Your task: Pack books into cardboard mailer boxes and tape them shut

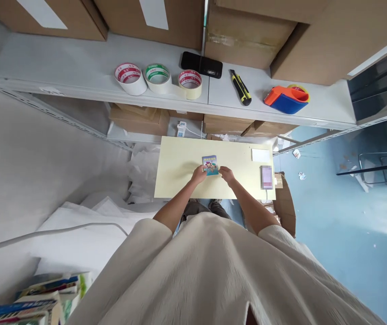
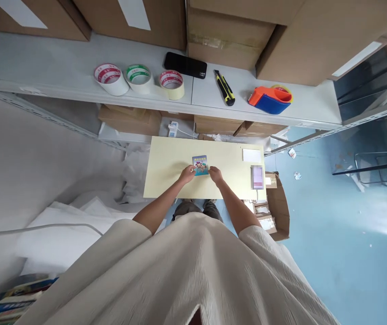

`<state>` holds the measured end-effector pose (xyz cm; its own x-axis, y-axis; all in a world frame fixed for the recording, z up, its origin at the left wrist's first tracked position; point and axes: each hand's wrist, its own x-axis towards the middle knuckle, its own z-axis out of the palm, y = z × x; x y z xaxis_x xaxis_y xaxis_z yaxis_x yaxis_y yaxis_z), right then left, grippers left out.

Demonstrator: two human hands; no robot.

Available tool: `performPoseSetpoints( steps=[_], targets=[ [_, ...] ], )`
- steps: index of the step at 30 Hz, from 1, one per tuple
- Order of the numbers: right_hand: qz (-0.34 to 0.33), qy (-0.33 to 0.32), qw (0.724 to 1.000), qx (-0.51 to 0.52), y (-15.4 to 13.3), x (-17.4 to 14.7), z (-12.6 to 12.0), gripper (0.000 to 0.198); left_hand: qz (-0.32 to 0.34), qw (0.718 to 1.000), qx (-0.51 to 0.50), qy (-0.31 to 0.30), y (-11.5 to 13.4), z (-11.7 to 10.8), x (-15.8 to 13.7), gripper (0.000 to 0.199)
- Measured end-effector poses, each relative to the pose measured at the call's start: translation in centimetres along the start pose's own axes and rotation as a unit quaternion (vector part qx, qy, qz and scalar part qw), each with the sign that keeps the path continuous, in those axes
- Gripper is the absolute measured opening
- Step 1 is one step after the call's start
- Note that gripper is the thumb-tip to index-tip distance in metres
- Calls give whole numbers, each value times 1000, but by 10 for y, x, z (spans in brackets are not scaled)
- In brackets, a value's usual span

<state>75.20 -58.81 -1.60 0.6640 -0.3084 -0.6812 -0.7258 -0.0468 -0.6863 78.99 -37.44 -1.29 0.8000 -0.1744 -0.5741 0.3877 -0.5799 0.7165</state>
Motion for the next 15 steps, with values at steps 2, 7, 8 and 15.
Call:
performPoseSetpoints(
  steps=[2, 7, 8, 15],
  targets=[
    [5, -7, 1000, 15, -2, 6, 5, 58, -7, 1000, 3, -4, 0, 2, 2, 37],
    [-4, -15, 999, 46, 3, 17, 14, 69, -6, 1000, 26, -13, -8, 5, 5, 42],
    [-6, -17, 999, 47, 4, 18, 16, 69, -5, 999, 30, -14, -10, 6, 5, 43],
    [-5, -13, 999, 42, 5, 18, 25, 60, -9, 1000, -10, -10, -13, 14, 4, 52]
  ],
)
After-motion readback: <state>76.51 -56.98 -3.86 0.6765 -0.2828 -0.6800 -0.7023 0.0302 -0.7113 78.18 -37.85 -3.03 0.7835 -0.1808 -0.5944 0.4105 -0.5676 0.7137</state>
